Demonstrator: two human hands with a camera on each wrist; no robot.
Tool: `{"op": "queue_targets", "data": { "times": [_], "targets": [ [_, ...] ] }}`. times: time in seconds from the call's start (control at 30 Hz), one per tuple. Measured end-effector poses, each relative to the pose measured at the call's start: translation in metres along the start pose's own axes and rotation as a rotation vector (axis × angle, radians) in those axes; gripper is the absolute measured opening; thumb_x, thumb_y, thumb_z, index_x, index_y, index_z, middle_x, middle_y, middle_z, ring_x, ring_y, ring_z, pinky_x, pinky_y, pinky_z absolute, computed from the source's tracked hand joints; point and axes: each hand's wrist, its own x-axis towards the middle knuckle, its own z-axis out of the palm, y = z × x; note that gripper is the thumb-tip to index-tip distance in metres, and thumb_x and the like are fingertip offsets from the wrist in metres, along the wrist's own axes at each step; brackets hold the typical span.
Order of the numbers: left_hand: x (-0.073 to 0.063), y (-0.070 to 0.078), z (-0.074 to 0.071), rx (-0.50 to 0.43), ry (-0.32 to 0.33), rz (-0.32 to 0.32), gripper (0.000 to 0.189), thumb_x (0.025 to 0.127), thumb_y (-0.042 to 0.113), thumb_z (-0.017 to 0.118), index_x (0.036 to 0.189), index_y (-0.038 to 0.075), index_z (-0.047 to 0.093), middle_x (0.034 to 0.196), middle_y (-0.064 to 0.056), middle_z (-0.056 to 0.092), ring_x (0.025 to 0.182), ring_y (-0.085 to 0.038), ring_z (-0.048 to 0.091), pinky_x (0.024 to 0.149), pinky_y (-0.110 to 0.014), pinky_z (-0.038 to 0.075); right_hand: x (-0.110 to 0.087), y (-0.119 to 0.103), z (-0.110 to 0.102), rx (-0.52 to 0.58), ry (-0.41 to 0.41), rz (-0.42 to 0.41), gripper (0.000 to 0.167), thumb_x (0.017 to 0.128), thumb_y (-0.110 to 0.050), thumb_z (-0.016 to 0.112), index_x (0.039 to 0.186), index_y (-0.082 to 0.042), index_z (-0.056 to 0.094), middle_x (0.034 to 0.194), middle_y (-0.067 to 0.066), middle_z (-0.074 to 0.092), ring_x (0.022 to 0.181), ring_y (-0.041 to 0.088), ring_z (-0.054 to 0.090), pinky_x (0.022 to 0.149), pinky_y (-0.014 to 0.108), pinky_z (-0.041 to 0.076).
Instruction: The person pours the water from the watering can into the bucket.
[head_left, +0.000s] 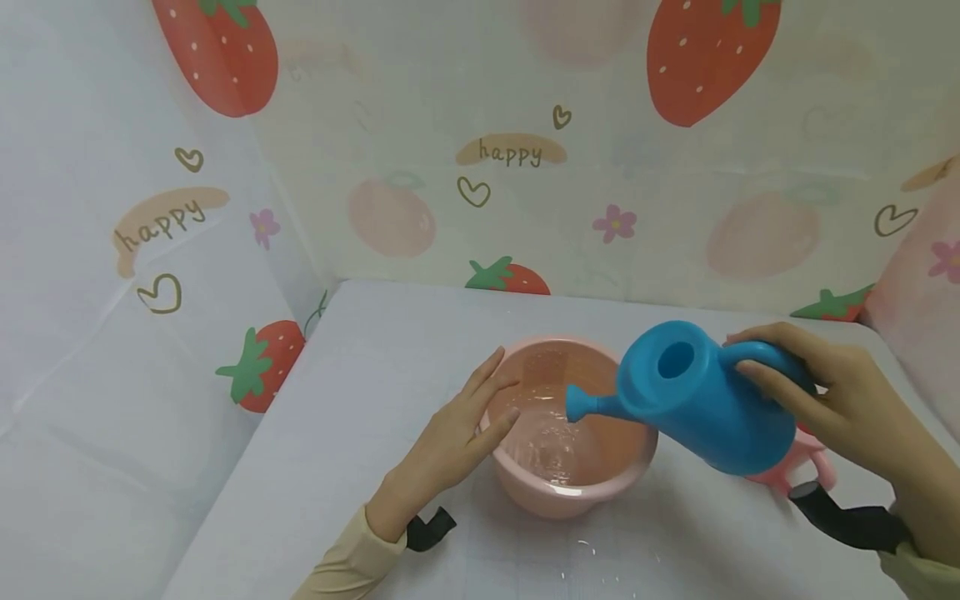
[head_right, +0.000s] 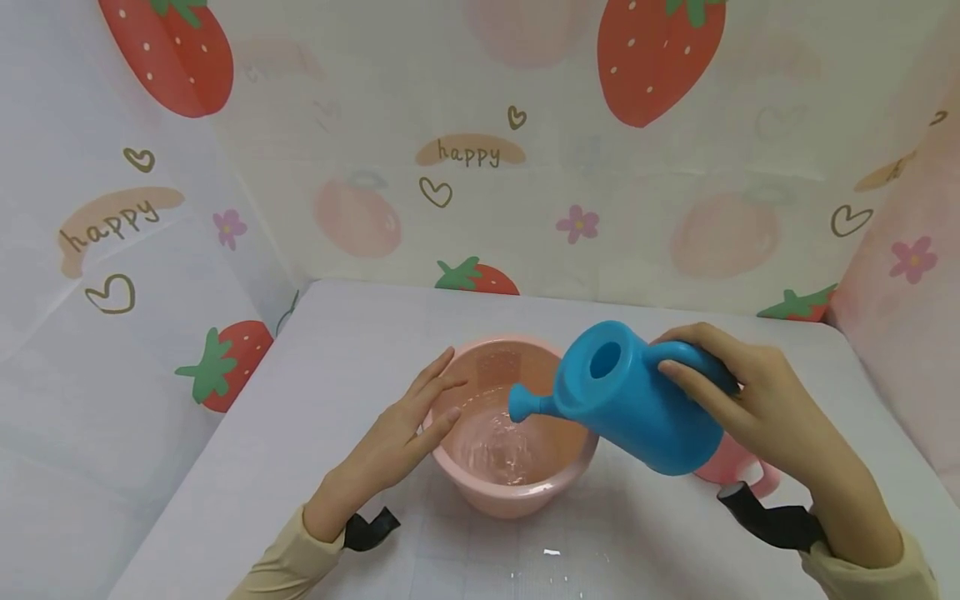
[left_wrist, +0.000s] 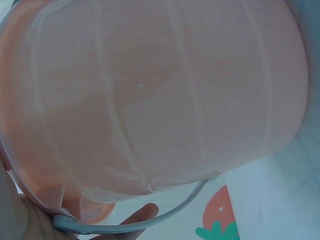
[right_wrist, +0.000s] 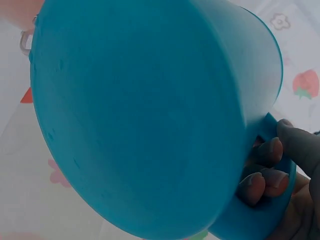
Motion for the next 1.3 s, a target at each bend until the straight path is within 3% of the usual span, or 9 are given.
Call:
{"op": "queue_targets", "data": {
  "times": [0.33,0.83,1.13,1.3],
  "targets": [
    [0.000,0.000,0.000,0.005,0.004,0.002,0.052,0.094,0.057,0.036,0.136,0.028,0.043,0.153,0.018,0.011,0.131,-0.017,0.039,0.092,-0.047,0.046,-0.012,0.004,0.000,0.027,0.021,0.043,0.045,0.076,0.008,0.069,0.117,-0.007,0.061,0.109,-0.018,0.061,0.100,-0.009,0.054,0.085,0.005,0.037],
    [-0.001,0.001,0.000,0.015,0.017,0.026,0.050,0.095,0.054,0.037,0.136,0.027,0.043,0.154,0.017,0.011,0.131,-0.018,0.039,0.094,-0.048,0.045,-0.030,0.010,0.004,0.007,0.096,0.163,0.038,0.078,0.008,0.067,0.114,0.002,0.059,0.104,-0.027,0.054,0.089,-0.017,0.049,0.076,0.000,0.036],
    [0.000,0.000,0.001,0.014,0.029,0.030,0.048,0.095,0.053,0.037,0.135,0.027,0.044,0.154,0.015,0.014,0.130,-0.018,0.041,0.091,-0.047,0.046,-0.034,0.012,0.003,0.091,0.109,0.115,0.031,0.081,0.014,0.060,0.111,0.008,0.057,0.099,-0.017,0.058,0.079,-0.007,0.056,0.072,0.004,0.044],
    [0.000,0.001,0.001,0.013,0.033,0.036,0.047,0.095,0.052,0.038,0.134,0.026,0.045,0.154,0.014,0.014,0.130,-0.018,0.041,0.092,-0.047,0.046,-0.039,0.012,0.006,0.142,0.129,0.173,0.030,0.082,0.015,0.058,0.111,0.009,0.056,0.097,-0.015,0.059,0.078,-0.004,0.056,0.072,0.003,0.044]
  ]
}}
